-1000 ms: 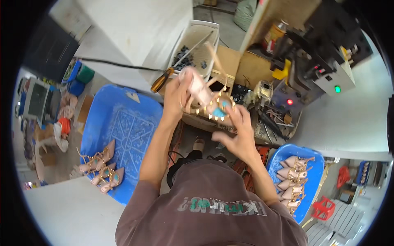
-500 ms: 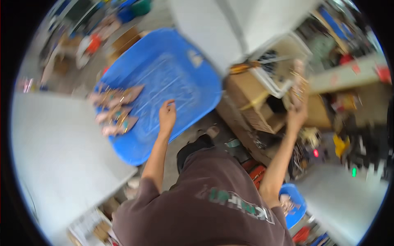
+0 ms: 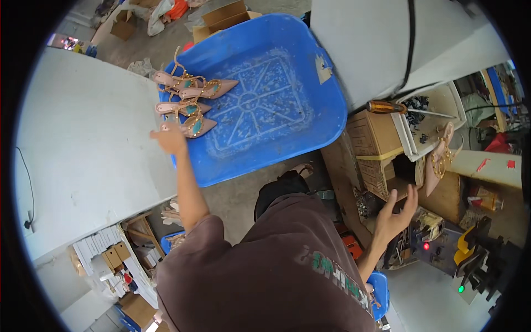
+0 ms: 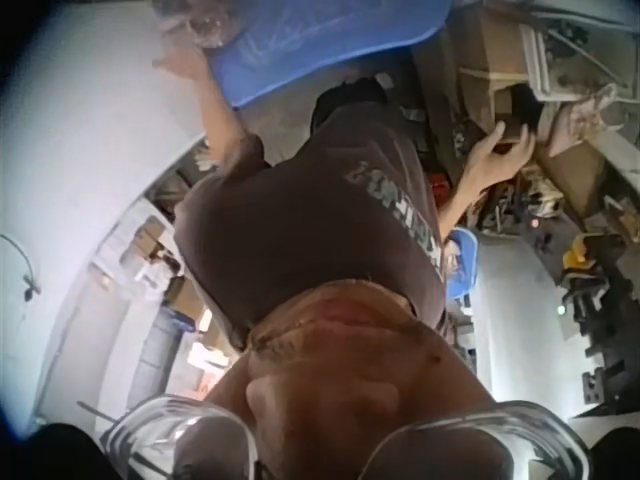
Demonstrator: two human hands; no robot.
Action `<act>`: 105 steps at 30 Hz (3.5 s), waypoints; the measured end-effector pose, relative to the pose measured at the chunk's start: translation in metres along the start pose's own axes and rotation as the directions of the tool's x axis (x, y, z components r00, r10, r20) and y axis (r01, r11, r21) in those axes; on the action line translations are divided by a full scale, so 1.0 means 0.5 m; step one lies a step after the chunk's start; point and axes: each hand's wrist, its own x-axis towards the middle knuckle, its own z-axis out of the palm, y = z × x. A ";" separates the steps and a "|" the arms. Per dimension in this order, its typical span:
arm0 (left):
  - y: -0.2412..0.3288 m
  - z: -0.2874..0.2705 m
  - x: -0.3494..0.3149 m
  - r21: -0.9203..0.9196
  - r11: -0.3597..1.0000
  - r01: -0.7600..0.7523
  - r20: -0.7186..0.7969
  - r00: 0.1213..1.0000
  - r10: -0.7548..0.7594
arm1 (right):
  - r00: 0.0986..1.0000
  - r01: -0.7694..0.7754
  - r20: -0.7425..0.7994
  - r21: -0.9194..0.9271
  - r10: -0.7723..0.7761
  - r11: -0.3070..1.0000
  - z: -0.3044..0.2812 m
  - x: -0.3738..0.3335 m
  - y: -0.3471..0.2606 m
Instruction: The person takes high-heeled sandals one at a time from a bin, places heel caps onto the heels, fastens the heel caps using a pressing machine, and organizes the completed sandals into another bin.
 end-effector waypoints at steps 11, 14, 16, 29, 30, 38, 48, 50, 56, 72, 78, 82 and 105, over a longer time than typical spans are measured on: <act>-0.022 -0.145 0.081 -0.161 0.866 -0.473 0.333 0.800 0.499 | 0.977 0.162 0.105 0.209 -0.187 0.964 -0.099 -0.083 -0.010; 0.174 -0.338 -0.065 -0.657 0.643 -0.392 0.482 0.437 0.759 | 0.954 -0.138 0.295 0.559 -0.041 0.818 -0.182 -0.079 -0.027; 0.258 -0.406 -0.165 -0.831 0.485 -0.273 0.493 0.043 0.869 | 0.920 -0.253 0.374 0.794 -0.116 0.552 -0.165 -0.063 -0.040; 0.382 -0.340 -0.780 -0.914 0.397 0.083 0.229 -0.703 0.674 | 0.708 -0.554 0.497 0.832 0.501 -0.042 -0.292 -0.235 0.023; 0.379 -0.346 -0.798 -0.848 0.509 0.145 0.125 -0.879 0.459 | 0.727 -0.539 0.336 0.819 0.599 0.195 -0.300 -0.250 0.022; 0.381 -0.338 -1.063 -0.805 0.530 0.267 0.096 -0.823 0.561 | 0.506 -0.742 -0.304 0.324 0.807 0.587 -0.265 -0.123 0.032; 0.381 -0.065 -1.105 -0.353 0.865 0.357 0.519 -0.695 0.498 | 0.604 -0.733 -0.392 0.068 0.694 0.677 -0.174 -0.029 0.047; 0.387 -0.041 -1.112 -0.285 0.906 0.313 0.539 -0.729 0.422 | 0.631 -0.716 -0.401 0.027 0.664 0.697 -0.174 -0.028 0.049; 0.401 -0.035 -1.119 -0.215 0.921 0.325 0.584 -0.713 0.388 | 0.645 -0.701 -0.408 0.021 0.646 0.713 -0.181 -0.018 0.048; 0.393 -0.020 -1.121 -0.253 0.912 0.323 0.576 -0.707 0.410 | 0.673 -0.639 -0.447 0.049 0.589 0.768 -0.178 -0.028 0.046; 0.391 -0.020 -1.118 -0.238 0.894 0.381 0.587 -0.677 0.444 | 0.680 -0.635 -0.424 0.069 0.598 0.770 -0.181 -0.036 0.048; 0.388 -0.027 -1.124 -0.295 0.871 0.394 0.529 -0.691 0.492 | 0.677 -0.651 -0.415 0.047 0.608 0.757 -0.182 -0.038 0.063; 0.398 -0.019 -1.095 -0.119 0.874 0.471 0.414 -0.776 0.475 | 0.621 -0.510 -0.197 0.634 0.759 0.581 -0.174 -0.046 0.074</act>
